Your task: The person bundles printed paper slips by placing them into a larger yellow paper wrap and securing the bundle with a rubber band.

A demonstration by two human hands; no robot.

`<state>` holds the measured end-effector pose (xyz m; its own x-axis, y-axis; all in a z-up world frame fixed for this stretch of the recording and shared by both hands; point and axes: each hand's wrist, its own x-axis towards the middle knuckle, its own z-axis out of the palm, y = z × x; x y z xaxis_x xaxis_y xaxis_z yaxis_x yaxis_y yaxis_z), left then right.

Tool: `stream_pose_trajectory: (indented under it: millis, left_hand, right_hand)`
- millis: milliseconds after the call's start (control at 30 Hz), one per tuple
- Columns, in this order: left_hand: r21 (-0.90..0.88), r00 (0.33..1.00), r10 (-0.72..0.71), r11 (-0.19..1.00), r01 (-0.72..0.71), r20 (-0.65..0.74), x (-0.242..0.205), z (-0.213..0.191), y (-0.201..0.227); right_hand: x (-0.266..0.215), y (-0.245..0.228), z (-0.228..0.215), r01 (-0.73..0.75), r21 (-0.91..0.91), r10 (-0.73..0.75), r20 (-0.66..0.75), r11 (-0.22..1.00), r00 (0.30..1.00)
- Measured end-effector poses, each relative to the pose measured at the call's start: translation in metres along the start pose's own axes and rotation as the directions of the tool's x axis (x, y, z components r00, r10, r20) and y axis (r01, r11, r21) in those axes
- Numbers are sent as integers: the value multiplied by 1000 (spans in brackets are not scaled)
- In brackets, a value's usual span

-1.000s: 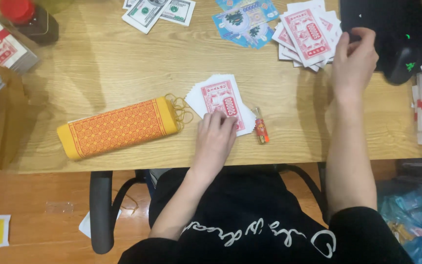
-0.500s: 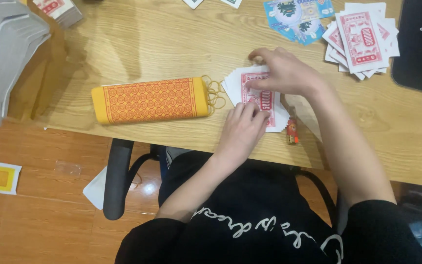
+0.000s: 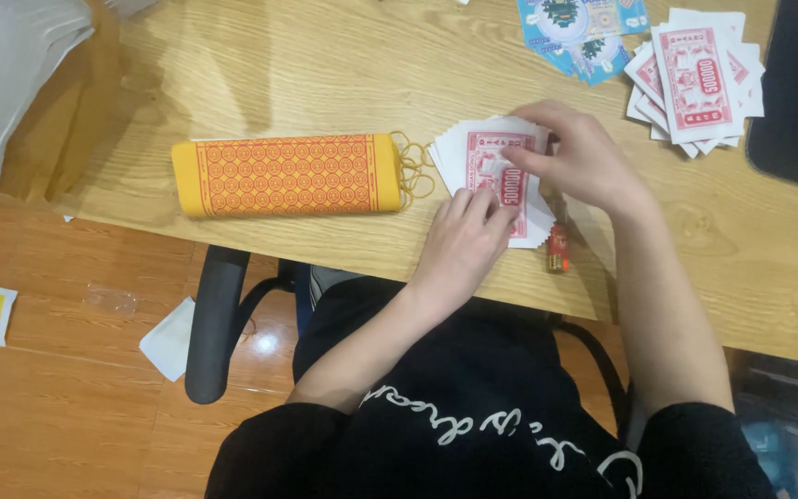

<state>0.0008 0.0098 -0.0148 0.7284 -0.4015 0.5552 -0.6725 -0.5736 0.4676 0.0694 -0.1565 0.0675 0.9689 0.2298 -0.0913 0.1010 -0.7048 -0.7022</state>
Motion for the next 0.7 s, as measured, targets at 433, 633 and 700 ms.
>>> stream_pose_trajectory:
  millis: [433, 633, 700]
  left_hand:
    - [-15, 1000, -20, 1000, 20, 24, 4, -7, 4]
    - [-64, 999, -36, 997, 34, -38, 6, -22, 9]
    - [-121, 994, -64, 991, 53, -90, 10, -28, 8]
  right_hand:
    - [45, -17, -5, -19, -445, 204, 372, 895, 906]
    - [27, -24, -28, -111, -206, 175, 325, 972, 930]
    - [24, -31, -39, -124, -164, 173, 328, 979, 929]
